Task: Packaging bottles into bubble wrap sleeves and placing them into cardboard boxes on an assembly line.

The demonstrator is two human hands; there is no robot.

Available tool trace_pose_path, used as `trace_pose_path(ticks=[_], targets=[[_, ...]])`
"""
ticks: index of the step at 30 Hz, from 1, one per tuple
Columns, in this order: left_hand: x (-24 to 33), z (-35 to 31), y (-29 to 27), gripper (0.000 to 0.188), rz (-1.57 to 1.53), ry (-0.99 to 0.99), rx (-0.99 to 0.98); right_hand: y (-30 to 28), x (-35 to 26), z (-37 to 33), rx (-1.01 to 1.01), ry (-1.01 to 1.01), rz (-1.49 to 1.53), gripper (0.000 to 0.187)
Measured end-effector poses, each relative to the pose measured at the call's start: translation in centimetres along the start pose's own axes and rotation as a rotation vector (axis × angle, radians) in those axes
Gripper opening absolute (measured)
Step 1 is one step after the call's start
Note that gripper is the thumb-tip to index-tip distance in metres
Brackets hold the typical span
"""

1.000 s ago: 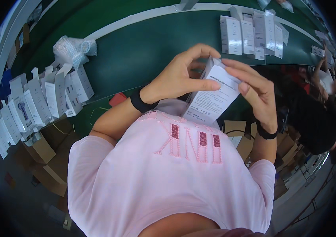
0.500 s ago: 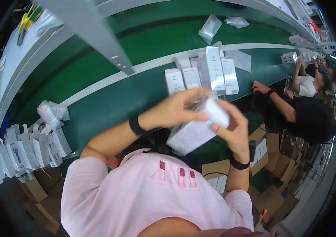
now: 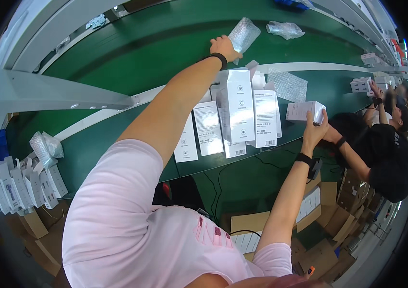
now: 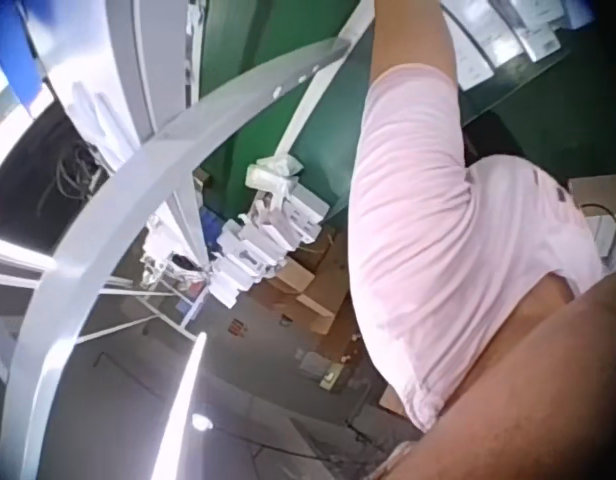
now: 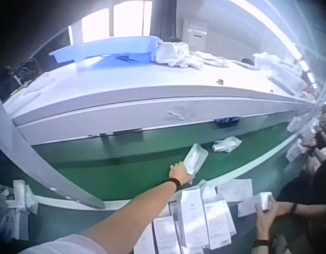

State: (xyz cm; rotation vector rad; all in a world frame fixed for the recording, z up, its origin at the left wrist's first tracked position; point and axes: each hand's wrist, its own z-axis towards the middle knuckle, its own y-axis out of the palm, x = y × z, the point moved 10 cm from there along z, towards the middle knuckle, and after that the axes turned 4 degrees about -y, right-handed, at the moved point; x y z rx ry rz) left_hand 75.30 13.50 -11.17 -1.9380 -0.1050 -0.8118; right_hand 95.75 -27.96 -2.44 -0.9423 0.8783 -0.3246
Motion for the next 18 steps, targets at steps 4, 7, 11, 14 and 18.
trace_pose_path(ticks=[4,7,11,14,18], targets=[[2.1,-2.3,-1.8,0.065,-0.299,0.082,0.025,-6.8,-2.5,-1.3,-0.004,0.066,-0.135,0.077],[1.5,-11.3,-9.7,0.055,-0.554,0.286,0.014,-11.9,-14.8,-2.3,0.225,-0.027,0.090,0.077],[-1.7,-26.5,-16.9,0.063,-1.029,0.297,-0.218,-12.0,-35.0,-4.8,0.074,-0.416,0.605,0.082],[-3.3,-34.3,-18.9,0.072,-1.168,0.275,-0.317,-11.3,-42.9,-7.0,-0.081,-0.632,0.749,0.050],[-5.8,-39.3,-18.6,0.075,-1.634,0.010,-0.509,-13.7,-50.2,-13.5,0.001,-1.004,0.444,0.035]])
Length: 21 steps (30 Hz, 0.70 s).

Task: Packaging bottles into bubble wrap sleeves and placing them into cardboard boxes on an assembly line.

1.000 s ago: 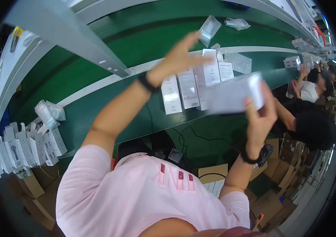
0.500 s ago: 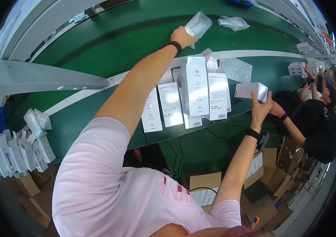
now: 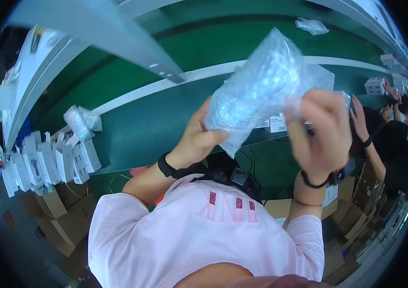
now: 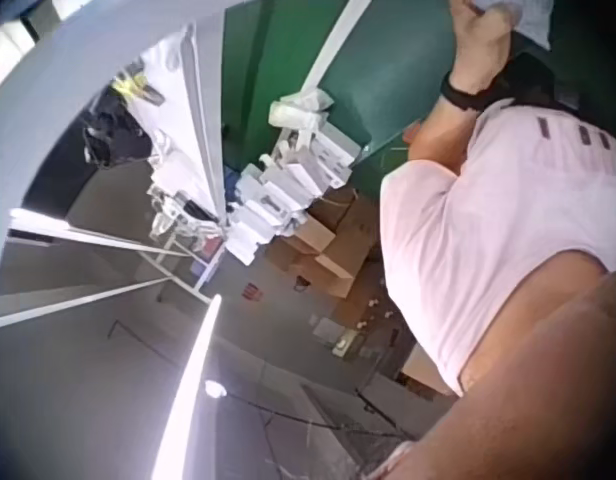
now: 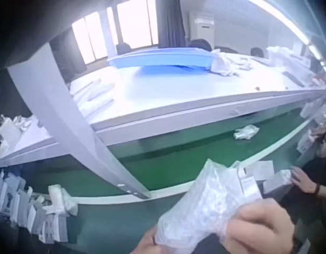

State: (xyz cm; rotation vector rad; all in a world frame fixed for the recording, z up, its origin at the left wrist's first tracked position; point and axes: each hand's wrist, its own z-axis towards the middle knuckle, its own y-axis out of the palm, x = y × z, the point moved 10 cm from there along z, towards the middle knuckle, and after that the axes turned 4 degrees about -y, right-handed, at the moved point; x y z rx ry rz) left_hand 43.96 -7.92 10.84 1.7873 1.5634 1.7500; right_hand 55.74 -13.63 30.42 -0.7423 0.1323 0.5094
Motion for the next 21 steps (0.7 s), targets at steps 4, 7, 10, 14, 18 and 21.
trace_pose_path(ticks=[4,7,10,14,18,21], targets=[[-0.4,-3.4,0.1,0.073,-0.151,-0.048,-0.023,3.6,-5.5,0.9,-0.149,-0.084,-0.029,0.043],[-0.4,-4.9,-0.6,0.075,-0.182,-0.074,-0.044,3.3,-6.2,1.2,-0.068,0.002,-0.042,0.033],[-1.2,-5.9,-1.2,0.076,-0.202,-0.112,-0.109,1.7,-4.5,-0.2,0.089,0.082,-0.015,0.055],[-5.6,-7.6,0.2,0.072,-0.252,-0.397,-0.280,7.9,2.8,-9.0,0.165,0.843,1.156,0.121],[-11.5,-5.9,0.1,0.080,0.058,-0.549,-0.412,11.5,2.4,-16.3,0.030,0.829,1.756,0.088],[-9.5,2.6,-5.3,0.098,0.483,-0.235,-0.324,9.3,4.4,-18.6,0.122,0.950,1.767,0.071]])
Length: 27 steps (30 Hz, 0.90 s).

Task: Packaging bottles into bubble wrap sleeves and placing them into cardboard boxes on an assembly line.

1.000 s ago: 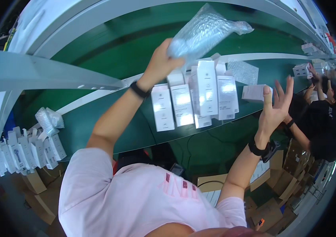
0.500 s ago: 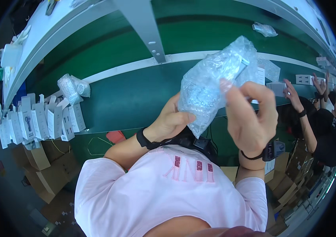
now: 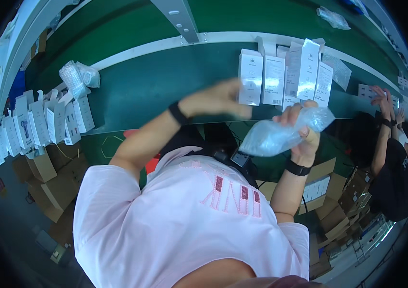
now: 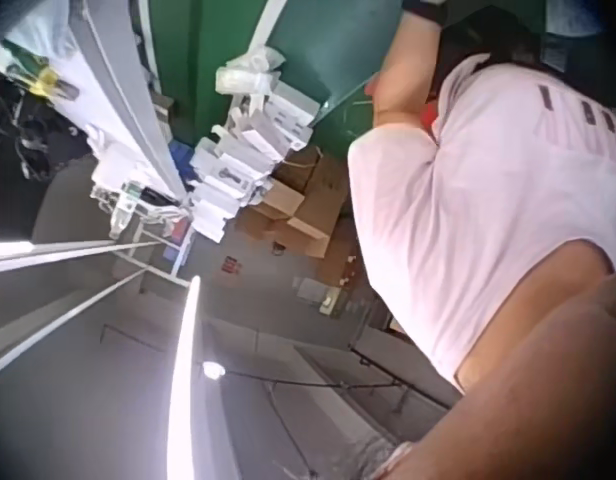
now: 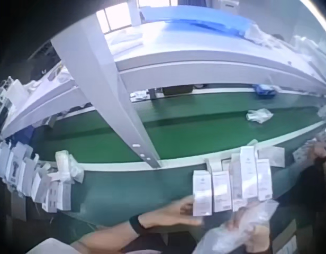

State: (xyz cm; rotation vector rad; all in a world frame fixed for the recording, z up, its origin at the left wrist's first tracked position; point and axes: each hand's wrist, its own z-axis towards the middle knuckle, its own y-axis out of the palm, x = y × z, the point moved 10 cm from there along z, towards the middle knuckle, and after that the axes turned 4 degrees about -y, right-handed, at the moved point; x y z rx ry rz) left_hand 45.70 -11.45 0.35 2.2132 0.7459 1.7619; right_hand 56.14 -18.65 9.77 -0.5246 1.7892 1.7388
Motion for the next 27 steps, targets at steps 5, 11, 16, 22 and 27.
trace_pose_path(ticks=[5,11,16,22,27], targets=[[-4.1,5.8,-11.4,0.119,0.667,-0.329,0.823,-3.4,-4.4,-1.0,0.416,-0.028,-0.724,0.062],[-4.1,6.4,-11.1,0.103,0.712,-0.160,1.037,-3.4,-4.0,-0.5,0.289,-0.044,-0.949,0.042],[-3.7,-0.2,-12.3,0.059,-0.260,-0.002,0.816,-3.8,-3.6,-0.1,0.344,0.023,-0.754,0.037],[-5.5,-5.0,-7.2,0.070,-0.920,-0.137,0.158,-6.2,-1.1,0.7,0.308,0.163,-0.825,0.037],[-5.9,-8.3,-3.5,0.077,-1.423,-0.220,0.191,-4.3,0.1,2.9,0.268,0.257,-0.923,0.049]])
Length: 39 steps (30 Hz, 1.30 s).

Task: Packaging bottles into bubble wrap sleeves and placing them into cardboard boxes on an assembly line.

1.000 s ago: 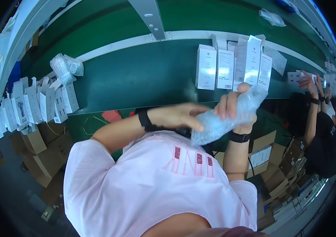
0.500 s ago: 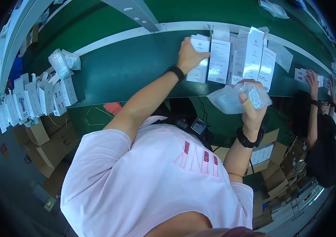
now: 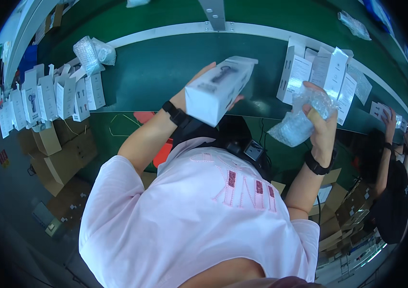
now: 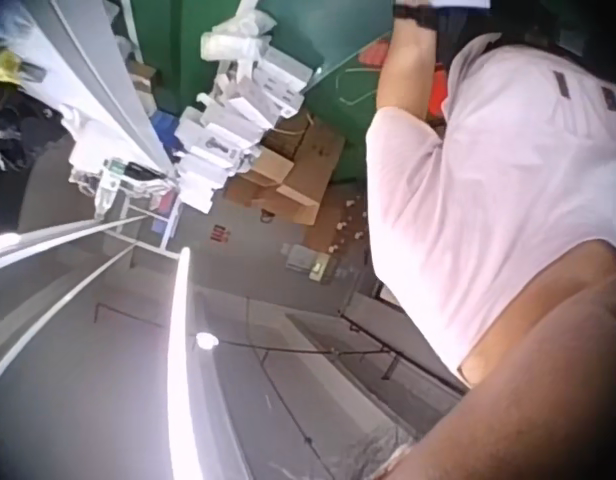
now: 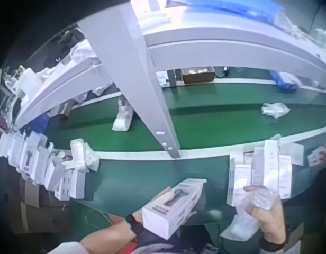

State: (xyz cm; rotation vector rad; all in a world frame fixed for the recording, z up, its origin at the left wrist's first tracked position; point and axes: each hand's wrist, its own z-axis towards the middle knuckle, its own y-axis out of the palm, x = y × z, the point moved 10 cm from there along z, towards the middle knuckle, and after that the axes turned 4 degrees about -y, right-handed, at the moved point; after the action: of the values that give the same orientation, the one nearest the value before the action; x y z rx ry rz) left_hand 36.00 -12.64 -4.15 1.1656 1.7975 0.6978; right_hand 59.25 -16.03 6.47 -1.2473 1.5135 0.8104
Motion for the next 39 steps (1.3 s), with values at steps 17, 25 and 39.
trace_pose_path(ticks=[17,25,39], targets=[[0.0,-15.7,10.6,0.086,1.974,1.110,0.427,21.6,-13.0,-3.2,-0.496,-0.175,-0.824,0.068],[3.1,-20.5,7.7,0.070,1.574,0.516,-0.141,30.7,-16.8,-9.0,-0.606,-0.660,-1.055,0.033],[5.0,-27.3,12.4,0.066,1.942,1.342,0.202,16.1,-24.5,-7.3,-0.226,-0.470,0.368,0.041]])
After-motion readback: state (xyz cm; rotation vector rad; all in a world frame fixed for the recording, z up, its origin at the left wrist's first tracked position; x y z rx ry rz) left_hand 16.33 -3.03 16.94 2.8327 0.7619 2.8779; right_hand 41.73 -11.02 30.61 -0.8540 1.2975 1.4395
